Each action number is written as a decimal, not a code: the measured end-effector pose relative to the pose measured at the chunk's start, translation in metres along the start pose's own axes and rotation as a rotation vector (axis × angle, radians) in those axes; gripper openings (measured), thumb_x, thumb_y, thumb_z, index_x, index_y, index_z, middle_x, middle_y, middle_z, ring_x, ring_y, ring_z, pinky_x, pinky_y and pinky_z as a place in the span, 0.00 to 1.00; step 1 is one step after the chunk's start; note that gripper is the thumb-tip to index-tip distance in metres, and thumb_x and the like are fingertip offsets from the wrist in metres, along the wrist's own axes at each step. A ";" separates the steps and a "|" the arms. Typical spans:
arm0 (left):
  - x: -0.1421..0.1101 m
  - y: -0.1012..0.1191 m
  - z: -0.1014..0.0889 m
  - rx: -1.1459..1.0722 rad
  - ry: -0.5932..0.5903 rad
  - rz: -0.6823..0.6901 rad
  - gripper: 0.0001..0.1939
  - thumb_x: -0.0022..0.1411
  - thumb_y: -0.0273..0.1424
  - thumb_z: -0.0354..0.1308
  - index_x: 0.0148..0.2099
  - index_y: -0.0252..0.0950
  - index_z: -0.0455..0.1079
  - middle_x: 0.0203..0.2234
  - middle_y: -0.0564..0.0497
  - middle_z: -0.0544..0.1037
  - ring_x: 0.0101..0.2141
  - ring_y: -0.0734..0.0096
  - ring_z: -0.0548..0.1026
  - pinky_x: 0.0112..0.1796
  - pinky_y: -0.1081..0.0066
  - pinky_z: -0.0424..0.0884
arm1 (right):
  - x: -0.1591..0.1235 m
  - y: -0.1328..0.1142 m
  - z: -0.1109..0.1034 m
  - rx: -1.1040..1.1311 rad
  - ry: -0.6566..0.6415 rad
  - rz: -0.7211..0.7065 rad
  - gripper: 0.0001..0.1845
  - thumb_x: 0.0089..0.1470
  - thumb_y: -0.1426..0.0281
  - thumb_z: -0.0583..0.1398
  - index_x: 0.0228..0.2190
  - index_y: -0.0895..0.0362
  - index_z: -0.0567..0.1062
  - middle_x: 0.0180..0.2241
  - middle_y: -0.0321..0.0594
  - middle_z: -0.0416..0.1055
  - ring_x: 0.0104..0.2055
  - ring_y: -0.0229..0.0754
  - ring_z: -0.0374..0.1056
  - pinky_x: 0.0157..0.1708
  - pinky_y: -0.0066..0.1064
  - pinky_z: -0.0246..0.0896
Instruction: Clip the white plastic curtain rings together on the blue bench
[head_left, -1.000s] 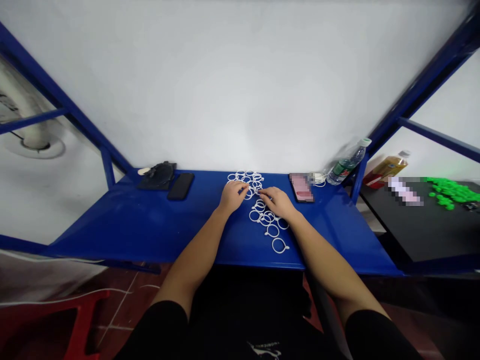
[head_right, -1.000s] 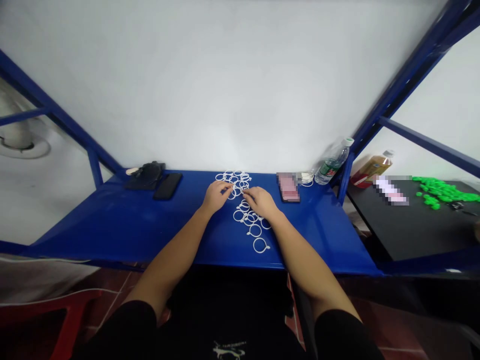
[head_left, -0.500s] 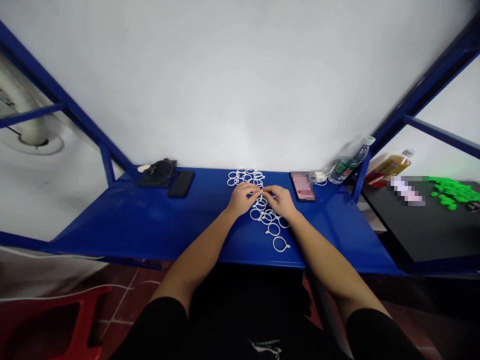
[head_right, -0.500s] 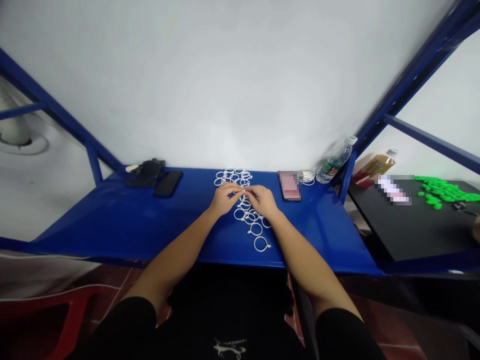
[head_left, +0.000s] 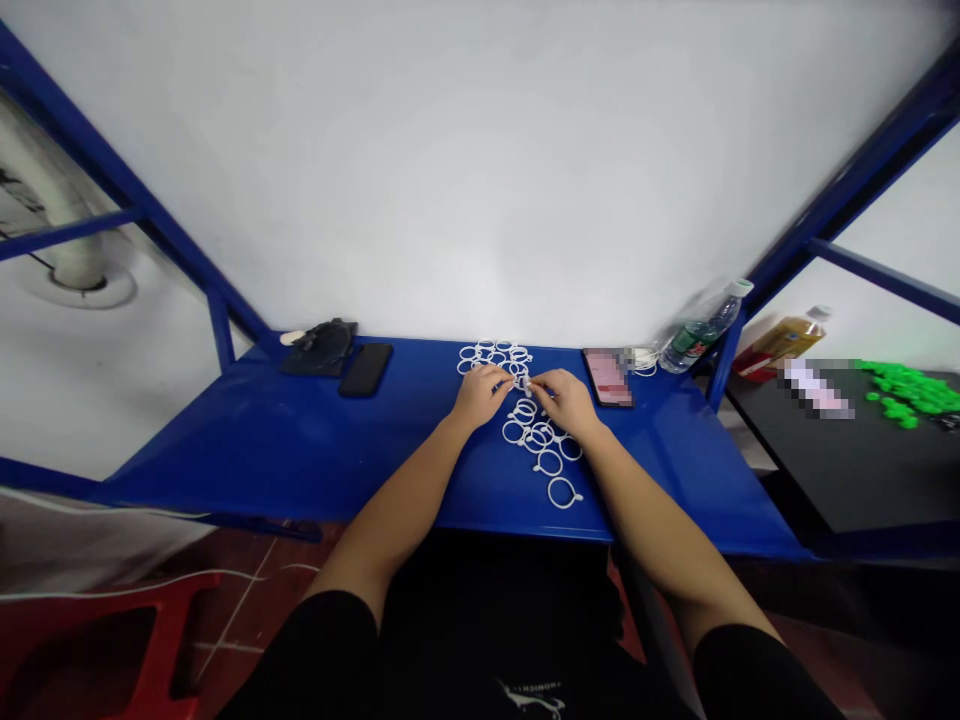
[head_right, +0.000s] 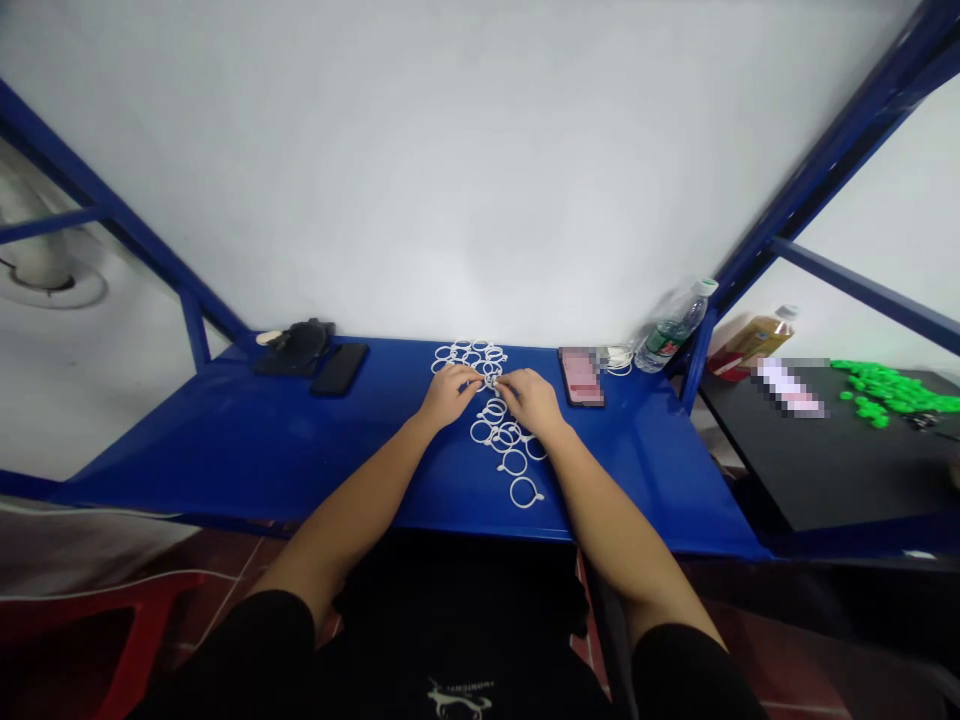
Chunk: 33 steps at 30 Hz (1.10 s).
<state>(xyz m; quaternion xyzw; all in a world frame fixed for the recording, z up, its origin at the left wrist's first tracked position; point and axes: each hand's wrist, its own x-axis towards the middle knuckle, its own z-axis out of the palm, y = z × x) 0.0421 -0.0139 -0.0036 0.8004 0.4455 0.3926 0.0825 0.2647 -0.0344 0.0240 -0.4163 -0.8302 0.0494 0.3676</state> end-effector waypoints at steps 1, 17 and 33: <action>-0.001 -0.003 0.000 0.045 -0.040 -0.053 0.07 0.69 0.31 0.61 0.45 0.40 0.81 0.44 0.48 0.82 0.48 0.61 0.76 0.54 0.58 0.70 | 0.000 0.002 -0.003 0.010 -0.017 -0.047 0.10 0.67 0.66 0.59 0.42 0.53 0.82 0.41 0.45 0.81 0.44 0.50 0.74 0.49 0.42 0.68; 0.000 -0.008 -0.009 0.060 0.098 -0.170 0.06 0.66 0.30 0.64 0.34 0.39 0.74 0.51 0.46 0.82 0.51 0.57 0.78 0.54 0.56 0.71 | 0.001 -0.001 0.002 0.078 -0.354 -0.152 0.14 0.58 0.79 0.59 0.40 0.56 0.82 0.41 0.42 0.83 0.44 0.47 0.77 0.51 0.40 0.67; -0.008 0.029 0.001 -0.429 0.124 0.070 0.15 0.60 0.27 0.66 0.50 0.38 0.77 0.50 0.44 0.82 0.51 0.60 0.81 0.50 0.59 0.79 | -0.003 -0.005 0.002 0.202 0.096 0.053 0.10 0.65 0.65 0.60 0.41 0.54 0.81 0.37 0.42 0.82 0.38 0.45 0.78 0.42 0.35 0.71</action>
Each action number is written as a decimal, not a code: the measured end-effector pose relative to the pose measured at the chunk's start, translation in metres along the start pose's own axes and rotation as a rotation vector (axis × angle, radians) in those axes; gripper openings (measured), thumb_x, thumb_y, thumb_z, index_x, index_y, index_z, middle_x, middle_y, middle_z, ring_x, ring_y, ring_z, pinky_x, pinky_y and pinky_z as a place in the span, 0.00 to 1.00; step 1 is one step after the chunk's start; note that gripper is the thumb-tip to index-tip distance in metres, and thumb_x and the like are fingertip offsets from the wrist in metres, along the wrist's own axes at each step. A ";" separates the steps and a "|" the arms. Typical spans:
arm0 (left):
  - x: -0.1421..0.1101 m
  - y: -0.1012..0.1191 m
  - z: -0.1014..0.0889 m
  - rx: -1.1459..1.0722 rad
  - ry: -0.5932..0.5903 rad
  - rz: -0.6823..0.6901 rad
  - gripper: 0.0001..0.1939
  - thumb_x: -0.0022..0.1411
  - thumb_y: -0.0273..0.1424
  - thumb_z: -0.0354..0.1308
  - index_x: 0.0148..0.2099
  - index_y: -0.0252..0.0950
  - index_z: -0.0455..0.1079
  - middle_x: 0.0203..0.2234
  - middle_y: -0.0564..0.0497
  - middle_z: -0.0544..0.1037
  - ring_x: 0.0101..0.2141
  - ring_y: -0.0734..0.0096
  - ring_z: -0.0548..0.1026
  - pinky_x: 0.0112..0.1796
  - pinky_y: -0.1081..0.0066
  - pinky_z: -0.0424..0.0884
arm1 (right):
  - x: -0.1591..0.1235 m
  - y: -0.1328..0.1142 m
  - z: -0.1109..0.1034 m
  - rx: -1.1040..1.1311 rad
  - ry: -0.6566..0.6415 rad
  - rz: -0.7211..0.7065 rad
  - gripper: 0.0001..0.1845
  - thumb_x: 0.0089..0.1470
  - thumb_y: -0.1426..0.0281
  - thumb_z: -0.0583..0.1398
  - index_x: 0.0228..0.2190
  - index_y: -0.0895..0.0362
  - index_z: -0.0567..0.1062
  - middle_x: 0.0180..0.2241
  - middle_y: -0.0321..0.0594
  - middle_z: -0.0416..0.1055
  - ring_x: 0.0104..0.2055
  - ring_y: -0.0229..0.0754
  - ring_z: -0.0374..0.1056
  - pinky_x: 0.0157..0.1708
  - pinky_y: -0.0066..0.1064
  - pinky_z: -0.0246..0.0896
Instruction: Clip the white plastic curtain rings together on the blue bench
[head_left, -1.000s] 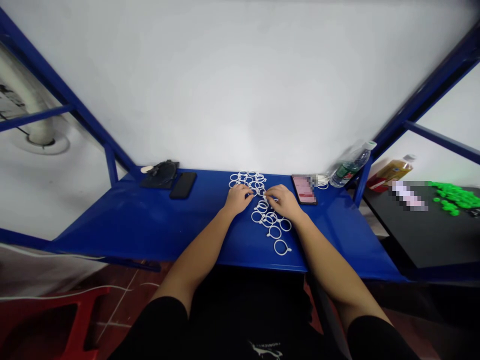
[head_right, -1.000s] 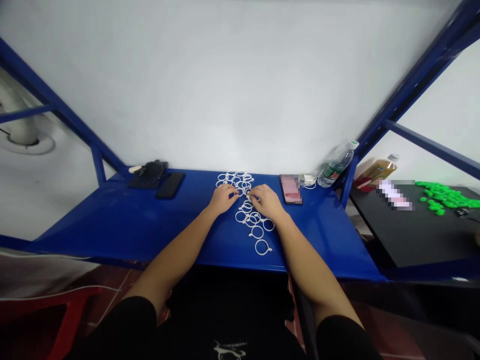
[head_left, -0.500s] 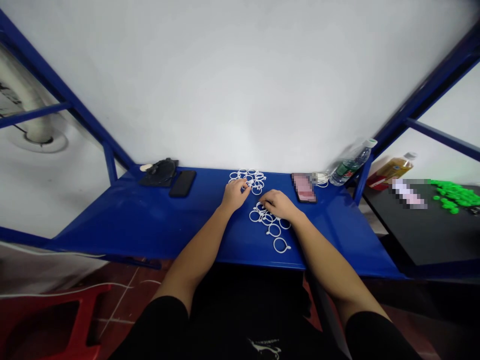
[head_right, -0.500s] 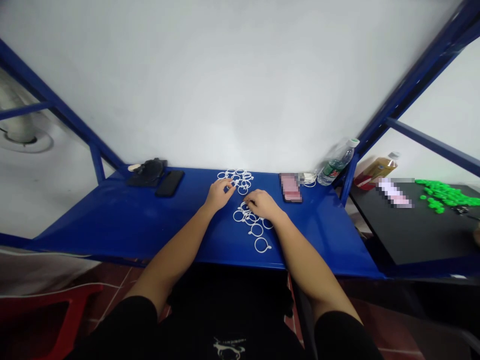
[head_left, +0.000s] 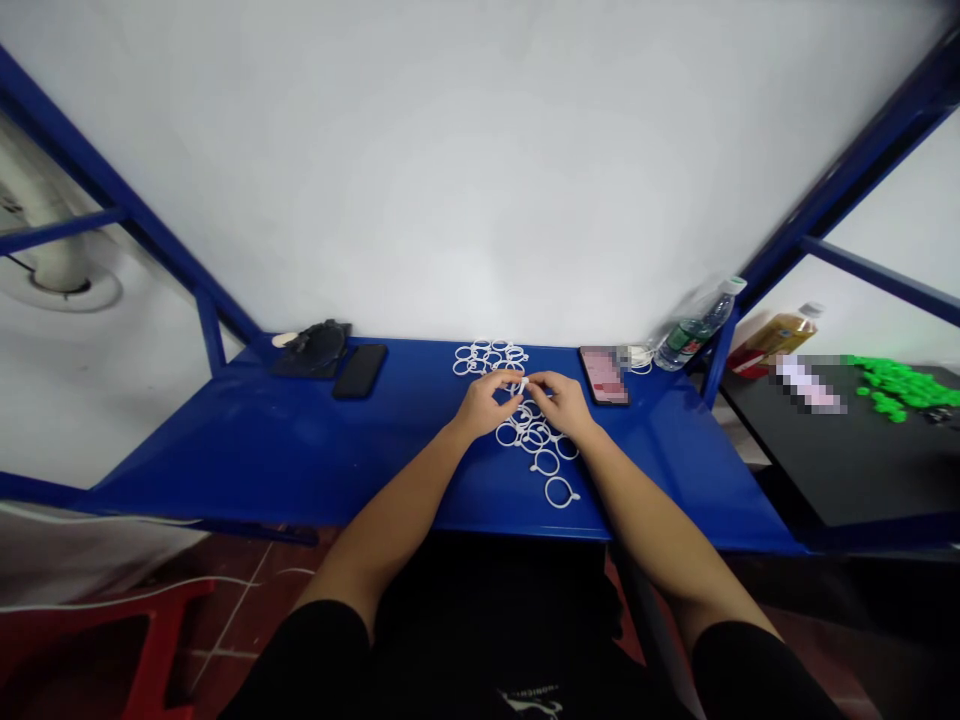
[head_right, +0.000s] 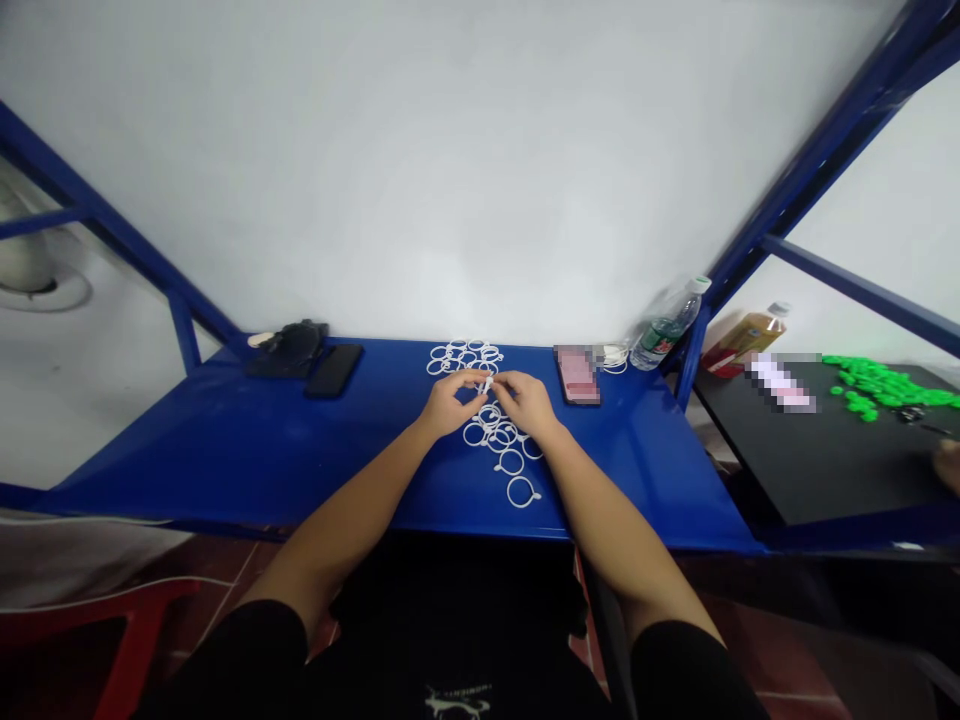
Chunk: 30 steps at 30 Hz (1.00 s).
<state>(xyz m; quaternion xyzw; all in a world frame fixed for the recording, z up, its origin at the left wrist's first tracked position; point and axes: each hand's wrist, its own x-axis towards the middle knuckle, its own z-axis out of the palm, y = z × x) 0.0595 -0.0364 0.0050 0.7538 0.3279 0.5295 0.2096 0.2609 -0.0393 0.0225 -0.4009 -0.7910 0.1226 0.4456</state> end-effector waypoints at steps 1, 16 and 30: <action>0.000 0.000 0.002 -0.044 -0.003 -0.051 0.15 0.61 0.28 0.66 0.51 0.38 0.77 0.50 0.44 0.83 0.50 0.60 0.81 0.49 0.60 0.79 | 0.000 -0.001 0.000 -0.005 0.010 0.007 0.09 0.65 0.65 0.60 0.41 0.54 0.81 0.37 0.42 0.82 0.38 0.45 0.78 0.40 0.35 0.71; 0.003 0.004 0.004 -0.170 0.098 -0.289 0.13 0.64 0.41 0.66 0.42 0.36 0.82 0.34 0.47 0.86 0.33 0.64 0.84 0.37 0.65 0.81 | -0.002 -0.006 0.003 -0.015 -0.036 -0.020 0.11 0.66 0.64 0.60 0.42 0.53 0.82 0.37 0.42 0.83 0.38 0.45 0.78 0.42 0.35 0.71; -0.001 0.005 0.002 0.232 0.053 -0.101 0.06 0.67 0.33 0.62 0.37 0.39 0.78 0.32 0.52 0.82 0.28 0.73 0.76 0.34 0.71 0.73 | -0.002 -0.008 0.005 0.021 -0.063 0.001 0.11 0.66 0.68 0.60 0.43 0.52 0.83 0.39 0.41 0.84 0.39 0.45 0.80 0.43 0.34 0.73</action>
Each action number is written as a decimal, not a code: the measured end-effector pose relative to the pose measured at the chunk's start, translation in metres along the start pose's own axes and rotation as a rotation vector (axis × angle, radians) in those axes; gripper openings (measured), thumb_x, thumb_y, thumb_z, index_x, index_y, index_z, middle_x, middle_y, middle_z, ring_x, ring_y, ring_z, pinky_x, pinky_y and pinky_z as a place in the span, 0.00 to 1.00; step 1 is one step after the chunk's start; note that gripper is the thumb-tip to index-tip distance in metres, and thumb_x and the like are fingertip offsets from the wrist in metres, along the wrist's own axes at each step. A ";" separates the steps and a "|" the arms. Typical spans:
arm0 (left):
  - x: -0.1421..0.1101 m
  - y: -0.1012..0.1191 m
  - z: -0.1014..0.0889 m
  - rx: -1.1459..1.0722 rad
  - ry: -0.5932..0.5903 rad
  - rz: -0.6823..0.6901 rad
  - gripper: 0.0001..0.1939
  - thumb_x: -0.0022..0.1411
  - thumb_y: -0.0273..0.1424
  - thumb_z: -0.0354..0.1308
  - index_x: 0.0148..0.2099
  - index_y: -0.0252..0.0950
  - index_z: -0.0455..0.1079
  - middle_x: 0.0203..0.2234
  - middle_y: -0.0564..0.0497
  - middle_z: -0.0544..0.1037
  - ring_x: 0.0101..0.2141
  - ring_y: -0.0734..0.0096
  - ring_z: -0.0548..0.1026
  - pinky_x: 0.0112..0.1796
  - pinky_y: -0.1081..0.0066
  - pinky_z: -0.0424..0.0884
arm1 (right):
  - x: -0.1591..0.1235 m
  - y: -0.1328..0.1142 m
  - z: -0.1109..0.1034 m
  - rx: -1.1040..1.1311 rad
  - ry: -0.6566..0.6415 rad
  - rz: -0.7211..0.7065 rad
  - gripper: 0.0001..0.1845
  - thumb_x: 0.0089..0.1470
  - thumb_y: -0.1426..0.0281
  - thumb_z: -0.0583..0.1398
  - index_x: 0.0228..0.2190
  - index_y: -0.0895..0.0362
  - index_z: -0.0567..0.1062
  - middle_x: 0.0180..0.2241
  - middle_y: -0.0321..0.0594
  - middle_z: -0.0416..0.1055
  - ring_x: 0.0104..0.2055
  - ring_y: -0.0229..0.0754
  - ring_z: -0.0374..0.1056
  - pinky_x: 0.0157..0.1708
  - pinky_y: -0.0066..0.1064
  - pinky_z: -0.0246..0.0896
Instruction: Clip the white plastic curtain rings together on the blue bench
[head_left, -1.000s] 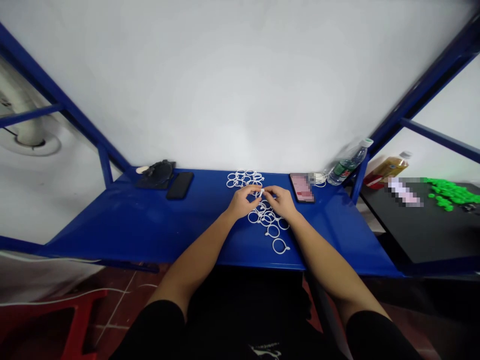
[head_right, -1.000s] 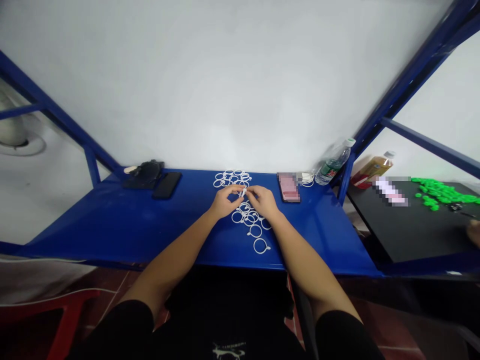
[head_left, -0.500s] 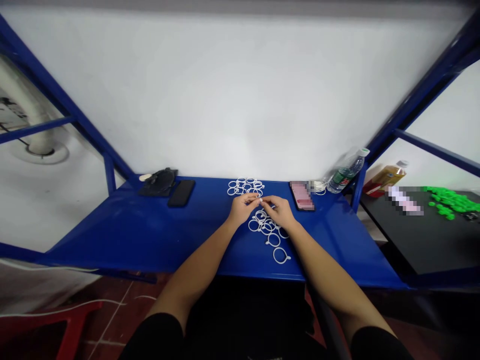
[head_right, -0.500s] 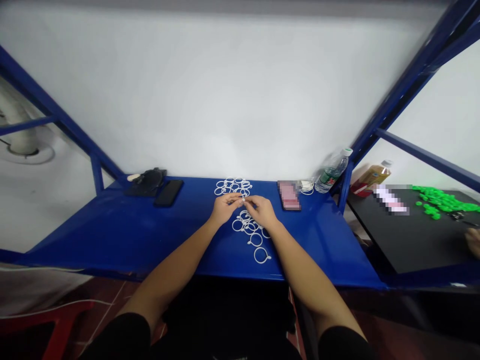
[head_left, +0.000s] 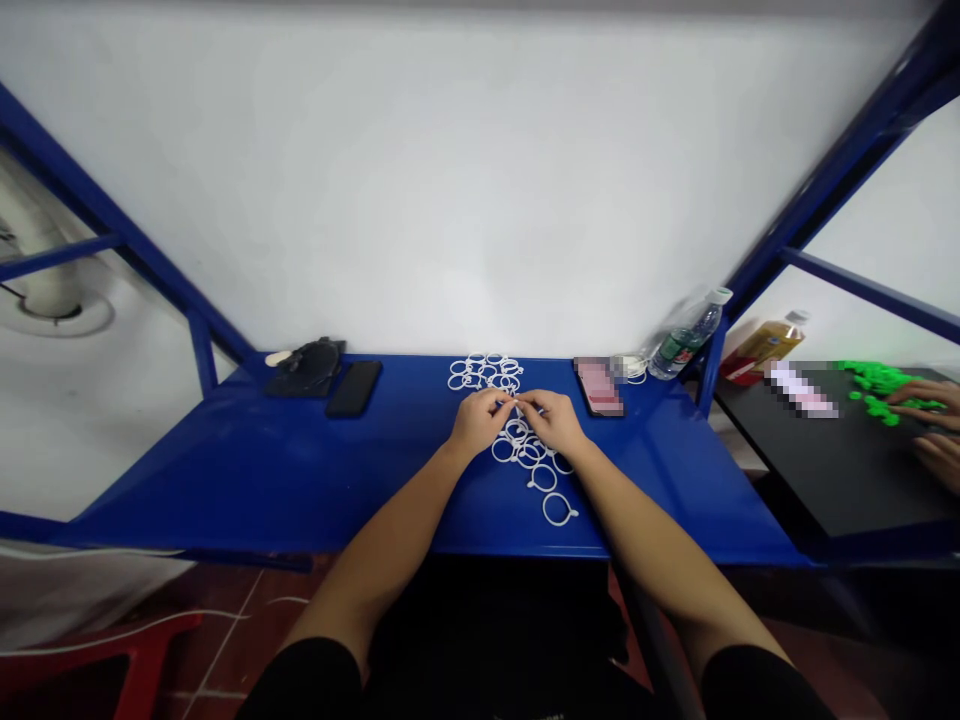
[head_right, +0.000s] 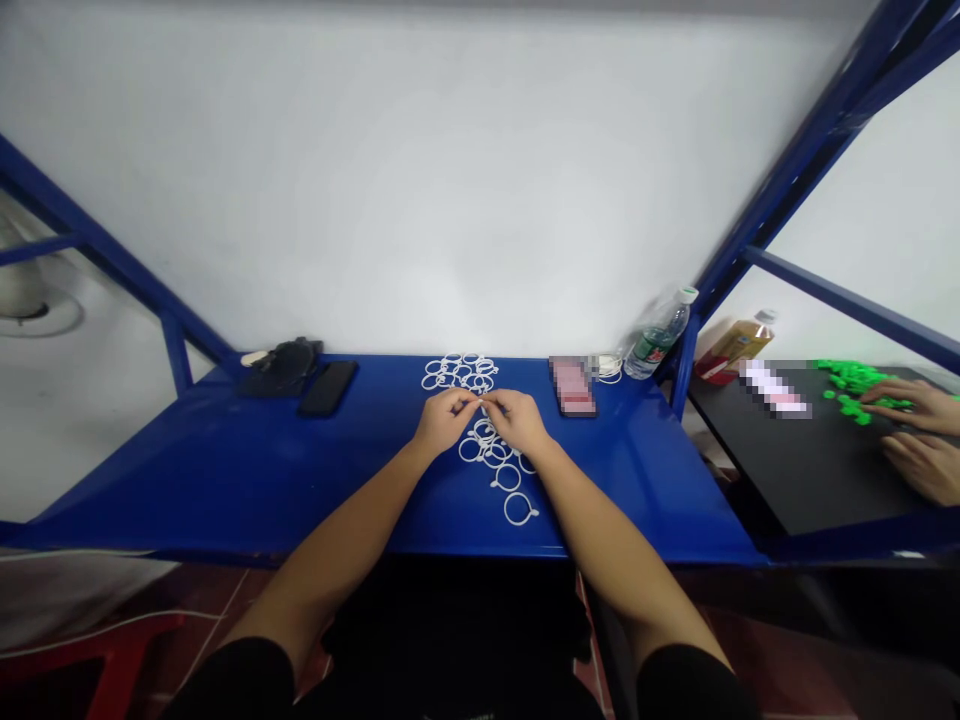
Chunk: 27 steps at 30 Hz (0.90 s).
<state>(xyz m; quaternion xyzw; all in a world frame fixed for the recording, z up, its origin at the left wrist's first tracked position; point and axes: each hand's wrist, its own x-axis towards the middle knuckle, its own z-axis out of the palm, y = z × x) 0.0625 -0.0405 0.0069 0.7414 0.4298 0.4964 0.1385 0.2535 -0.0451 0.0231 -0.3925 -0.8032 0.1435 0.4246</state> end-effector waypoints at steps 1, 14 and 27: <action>0.000 0.000 0.000 0.011 0.011 0.010 0.06 0.67 0.33 0.61 0.37 0.39 0.78 0.32 0.52 0.82 0.29 0.72 0.76 0.35 0.70 0.73 | 0.000 -0.001 0.000 -0.014 0.007 -0.004 0.12 0.66 0.68 0.59 0.44 0.52 0.83 0.39 0.42 0.84 0.40 0.45 0.80 0.43 0.35 0.72; 0.006 -0.036 0.009 0.257 -0.087 0.059 0.04 0.65 0.29 0.65 0.40 0.40 0.81 0.44 0.47 0.81 0.45 0.59 0.77 0.51 0.55 0.71 | 0.006 0.007 -0.029 -0.240 -0.303 0.009 0.11 0.60 0.75 0.62 0.40 0.52 0.83 0.39 0.39 0.83 0.39 0.45 0.78 0.40 0.33 0.70; 0.004 -0.046 0.008 0.298 -0.165 0.005 0.04 0.63 0.28 0.67 0.34 0.39 0.78 0.42 0.47 0.83 0.44 0.58 0.79 0.49 0.56 0.72 | 0.006 0.023 -0.016 -0.248 -0.170 0.070 0.08 0.63 0.70 0.62 0.40 0.53 0.83 0.40 0.42 0.82 0.43 0.47 0.77 0.44 0.37 0.70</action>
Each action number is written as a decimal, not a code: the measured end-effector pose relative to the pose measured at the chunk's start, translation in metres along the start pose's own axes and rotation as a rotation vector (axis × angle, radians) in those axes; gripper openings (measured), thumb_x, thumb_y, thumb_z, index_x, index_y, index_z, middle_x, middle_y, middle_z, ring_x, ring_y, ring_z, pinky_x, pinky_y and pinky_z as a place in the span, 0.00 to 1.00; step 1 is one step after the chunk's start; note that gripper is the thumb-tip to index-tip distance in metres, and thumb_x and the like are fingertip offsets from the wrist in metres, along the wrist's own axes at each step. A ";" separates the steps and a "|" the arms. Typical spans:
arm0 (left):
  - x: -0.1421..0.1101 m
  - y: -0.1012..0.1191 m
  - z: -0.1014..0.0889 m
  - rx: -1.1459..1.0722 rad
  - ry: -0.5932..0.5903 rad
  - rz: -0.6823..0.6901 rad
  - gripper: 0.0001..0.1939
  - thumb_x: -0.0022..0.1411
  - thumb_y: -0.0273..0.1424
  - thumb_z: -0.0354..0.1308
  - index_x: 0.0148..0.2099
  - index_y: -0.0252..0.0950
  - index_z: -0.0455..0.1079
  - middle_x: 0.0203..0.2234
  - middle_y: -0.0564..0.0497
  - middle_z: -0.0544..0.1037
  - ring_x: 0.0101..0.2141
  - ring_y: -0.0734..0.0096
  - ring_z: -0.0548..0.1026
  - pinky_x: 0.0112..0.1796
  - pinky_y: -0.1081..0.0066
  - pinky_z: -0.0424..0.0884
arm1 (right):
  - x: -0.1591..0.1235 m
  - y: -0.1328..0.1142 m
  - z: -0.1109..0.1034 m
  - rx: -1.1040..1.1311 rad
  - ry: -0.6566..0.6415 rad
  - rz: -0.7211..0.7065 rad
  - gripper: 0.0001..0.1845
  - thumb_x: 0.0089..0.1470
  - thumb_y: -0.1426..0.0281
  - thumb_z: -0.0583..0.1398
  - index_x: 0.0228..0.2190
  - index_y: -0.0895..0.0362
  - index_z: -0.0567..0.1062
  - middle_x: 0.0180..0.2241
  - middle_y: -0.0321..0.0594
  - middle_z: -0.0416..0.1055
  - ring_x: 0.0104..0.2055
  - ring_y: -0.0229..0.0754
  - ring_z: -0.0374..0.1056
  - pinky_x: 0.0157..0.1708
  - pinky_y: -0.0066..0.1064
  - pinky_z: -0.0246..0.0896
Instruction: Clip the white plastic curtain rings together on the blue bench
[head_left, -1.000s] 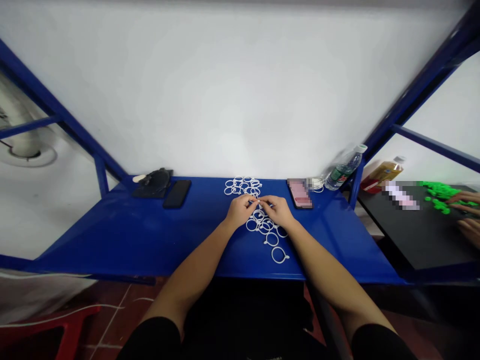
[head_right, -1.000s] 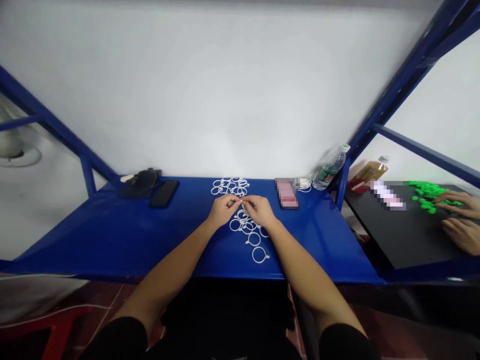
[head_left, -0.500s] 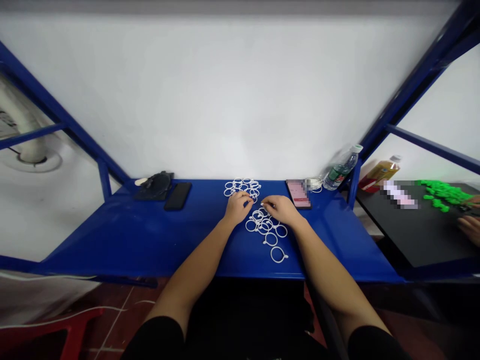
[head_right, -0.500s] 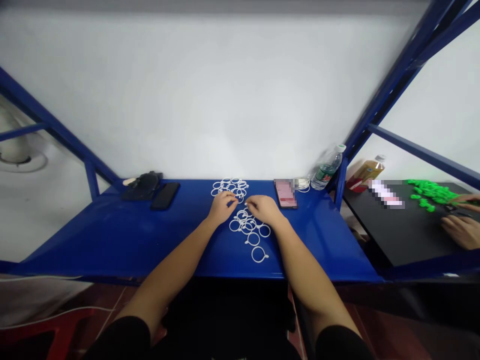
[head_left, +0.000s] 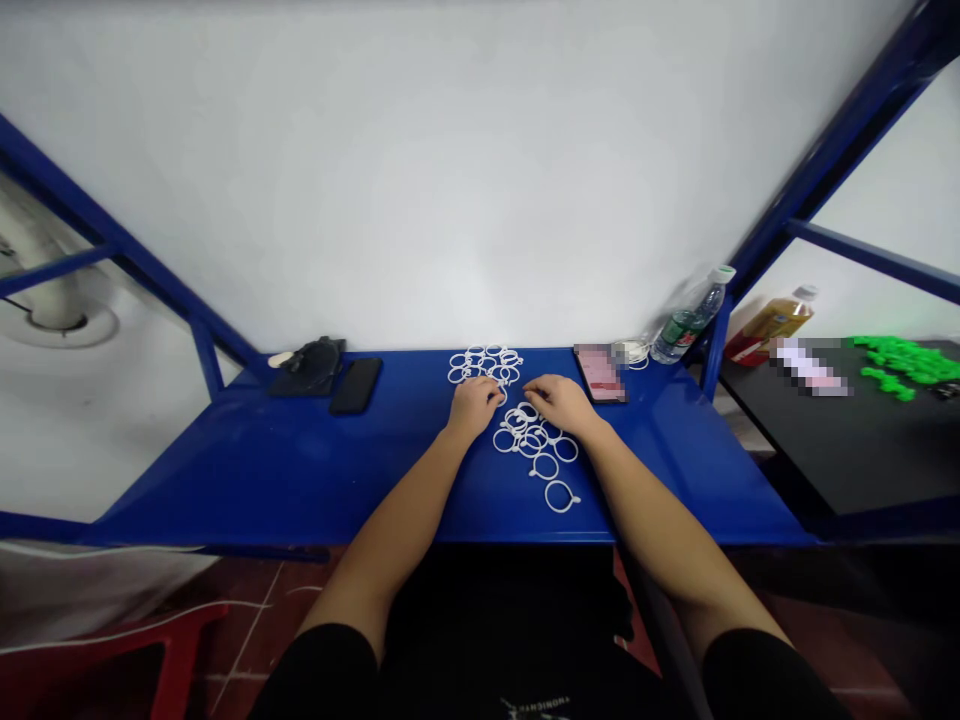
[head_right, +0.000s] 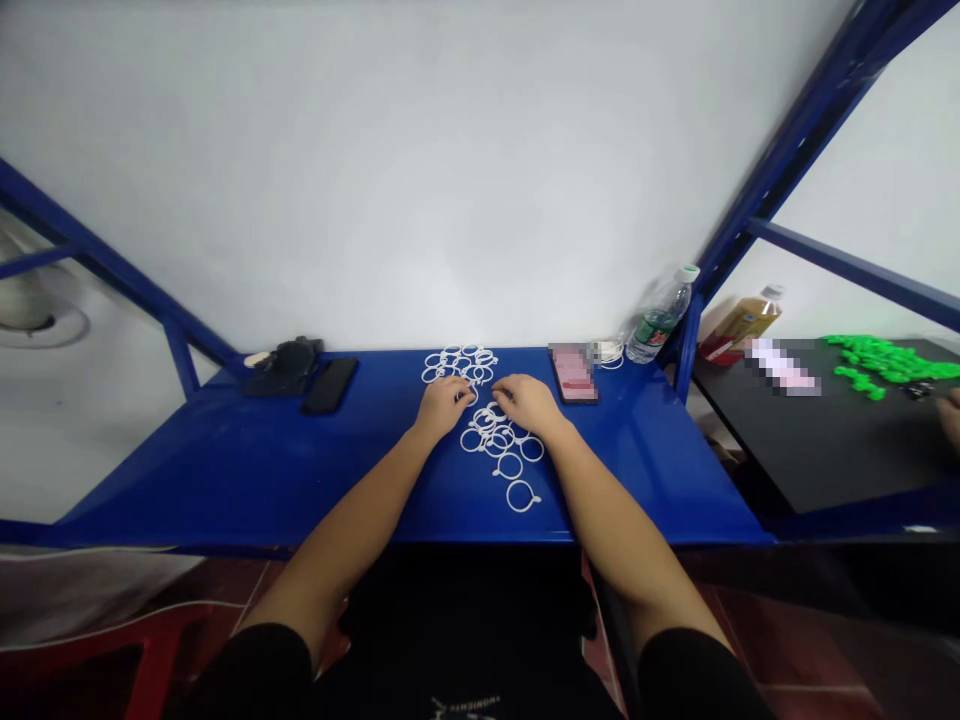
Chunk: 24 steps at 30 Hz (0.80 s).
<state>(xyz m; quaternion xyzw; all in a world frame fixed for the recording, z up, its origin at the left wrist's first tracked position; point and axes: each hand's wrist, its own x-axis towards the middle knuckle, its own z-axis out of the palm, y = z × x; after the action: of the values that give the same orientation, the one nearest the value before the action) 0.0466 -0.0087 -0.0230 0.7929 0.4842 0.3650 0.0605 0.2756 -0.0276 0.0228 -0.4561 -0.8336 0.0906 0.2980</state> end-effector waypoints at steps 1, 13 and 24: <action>0.001 0.000 0.000 -0.026 0.021 0.015 0.04 0.64 0.27 0.66 0.35 0.39 0.78 0.40 0.48 0.83 0.43 0.59 0.79 0.49 0.57 0.72 | 0.000 0.000 0.001 0.006 0.013 0.000 0.08 0.63 0.70 0.62 0.41 0.53 0.83 0.40 0.42 0.82 0.43 0.47 0.77 0.45 0.37 0.70; -0.004 0.034 -0.018 -0.117 0.271 0.079 0.05 0.70 0.33 0.61 0.44 0.42 0.79 0.38 0.49 0.85 0.40 0.61 0.81 0.48 0.58 0.73 | -0.001 -0.026 0.006 0.332 0.145 -0.004 0.13 0.66 0.62 0.61 0.46 0.52 0.83 0.35 0.40 0.81 0.35 0.42 0.75 0.38 0.33 0.69; -0.004 0.040 -0.020 -0.173 0.215 0.135 0.06 0.70 0.31 0.60 0.42 0.41 0.78 0.42 0.50 0.85 0.44 0.62 0.82 0.49 0.57 0.73 | -0.002 -0.027 0.007 0.530 0.183 0.089 0.19 0.61 0.53 0.64 0.39 0.54 0.85 0.31 0.40 0.81 0.29 0.41 0.73 0.32 0.32 0.69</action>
<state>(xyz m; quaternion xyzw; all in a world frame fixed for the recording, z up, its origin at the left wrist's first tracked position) 0.0624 -0.0377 0.0075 0.7719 0.4000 0.4914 0.0518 0.2532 -0.0432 0.0280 -0.4046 -0.7297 0.2766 0.4767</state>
